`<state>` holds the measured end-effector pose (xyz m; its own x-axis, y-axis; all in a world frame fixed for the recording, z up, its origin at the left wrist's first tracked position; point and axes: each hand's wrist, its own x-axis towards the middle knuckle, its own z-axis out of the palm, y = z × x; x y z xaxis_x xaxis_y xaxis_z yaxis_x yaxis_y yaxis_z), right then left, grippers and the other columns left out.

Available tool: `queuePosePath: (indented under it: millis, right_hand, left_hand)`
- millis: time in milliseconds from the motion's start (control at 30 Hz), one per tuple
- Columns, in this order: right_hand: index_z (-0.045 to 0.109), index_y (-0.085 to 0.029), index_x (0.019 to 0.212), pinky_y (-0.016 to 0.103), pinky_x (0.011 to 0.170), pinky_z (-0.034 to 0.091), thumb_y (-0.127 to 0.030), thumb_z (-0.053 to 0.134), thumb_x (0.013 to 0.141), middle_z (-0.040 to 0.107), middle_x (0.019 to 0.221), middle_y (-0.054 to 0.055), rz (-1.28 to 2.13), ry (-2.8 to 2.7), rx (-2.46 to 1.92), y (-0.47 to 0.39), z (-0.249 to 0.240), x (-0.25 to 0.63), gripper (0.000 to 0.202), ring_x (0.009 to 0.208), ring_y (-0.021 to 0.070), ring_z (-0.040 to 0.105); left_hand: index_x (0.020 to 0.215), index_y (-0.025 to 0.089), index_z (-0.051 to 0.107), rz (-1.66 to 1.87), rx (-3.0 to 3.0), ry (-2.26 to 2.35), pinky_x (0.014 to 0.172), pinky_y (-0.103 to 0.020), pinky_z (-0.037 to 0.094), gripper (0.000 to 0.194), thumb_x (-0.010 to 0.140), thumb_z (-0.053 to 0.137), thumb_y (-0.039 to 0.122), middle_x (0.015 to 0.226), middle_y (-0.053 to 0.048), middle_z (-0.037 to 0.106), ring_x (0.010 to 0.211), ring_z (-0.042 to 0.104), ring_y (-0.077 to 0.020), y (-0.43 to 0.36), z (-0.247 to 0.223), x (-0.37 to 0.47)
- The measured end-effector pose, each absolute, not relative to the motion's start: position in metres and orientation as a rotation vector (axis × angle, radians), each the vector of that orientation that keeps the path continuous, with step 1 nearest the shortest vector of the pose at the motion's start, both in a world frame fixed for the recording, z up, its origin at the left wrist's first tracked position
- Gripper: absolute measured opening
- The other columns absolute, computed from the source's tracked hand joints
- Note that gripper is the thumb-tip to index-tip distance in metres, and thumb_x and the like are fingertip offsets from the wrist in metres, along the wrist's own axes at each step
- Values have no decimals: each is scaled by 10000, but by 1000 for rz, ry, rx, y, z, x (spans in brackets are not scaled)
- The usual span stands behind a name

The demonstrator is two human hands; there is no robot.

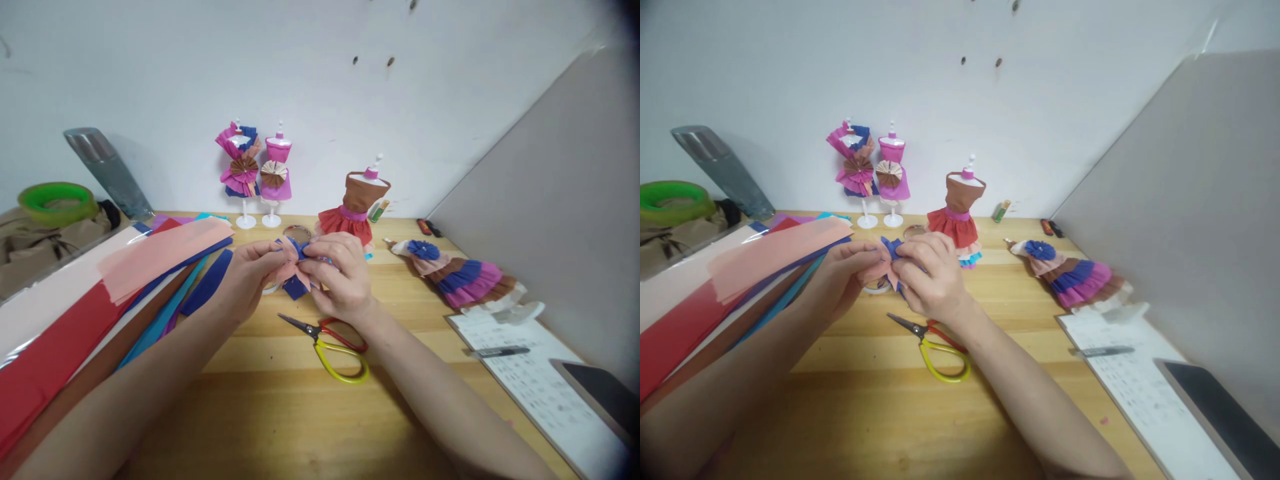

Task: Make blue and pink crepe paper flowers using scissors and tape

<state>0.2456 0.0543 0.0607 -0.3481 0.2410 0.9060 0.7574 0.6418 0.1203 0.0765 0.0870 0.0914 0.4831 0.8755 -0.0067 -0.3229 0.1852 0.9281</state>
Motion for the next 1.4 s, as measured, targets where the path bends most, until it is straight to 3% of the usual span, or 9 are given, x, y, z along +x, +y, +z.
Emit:
queuePosePath:
  millis: [167,400,767,933,1067,1133,1233,1400]
  right_hand:
    - [627,-231,855,412,827,479,-171,556,867,667,951,58,-641,-1883,-825,53,62,243,93,949,231,613]
    - [630,-221,829,409,817,481,-195,541,907,665,944,64,-607,-1866,-812,54,61,243,121,947,224,607]
    - [631,-222,893,436,815,489,-166,577,822,665,977,70,-590,-1995,-709,53,62,247,106,946,239,619]
    - [654,-228,970,460,839,506,-317,513,854,651,1075,88,-193,-1920,-664,46,71,251,204,994,263,626]
    - [661,-211,995,413,823,522,-364,561,881,688,992,75,281,-1806,-895,43,72,245,216,940,235,651]
    - [636,-189,1113,379,765,537,-389,611,852,701,982,77,592,-1839,-1016,41,69,237,330,887,220,666]
    - [546,-177,1298,330,716,539,-307,671,804,708,1047,83,890,-1922,-1126,37,60,221,526,860,197,675]
    - [572,-180,1274,290,707,526,-122,658,763,724,960,42,932,-1986,-1169,34,42,206,522,805,166,679]
  left_hand:
    - [645,122,715,921,1026,611,647,-243,498,109,630,776,211,675,-30,673,638,618,-122,86,88,78]
    - [634,122,696,947,1091,641,583,-238,440,125,678,736,232,631,-28,622,616,567,-121,87,86,78]
    - [542,139,604,862,1100,587,539,-254,428,235,733,696,242,540,-23,563,545,537,-128,90,84,76]
    - [588,118,648,794,1040,627,535,-248,447,182,692,728,244,562,-22,589,526,549,-120,90,77,66]
    - [577,129,657,741,1005,656,546,-234,449,184,685,761,236,432,53,439,443,477,-82,82,70,51]
    - [609,129,679,730,982,683,556,-233,453,151,687,761,230,453,44,477,456,496,-83,76,66,43]
    - [649,126,695,707,952,755,562,-234,451,119,677,760,221,577,-11,607,529,566,-106,66,60,34]
    - [586,126,652,629,984,826,492,-219,354,203,675,760,273,486,14,512,459,454,-78,54,49,22]
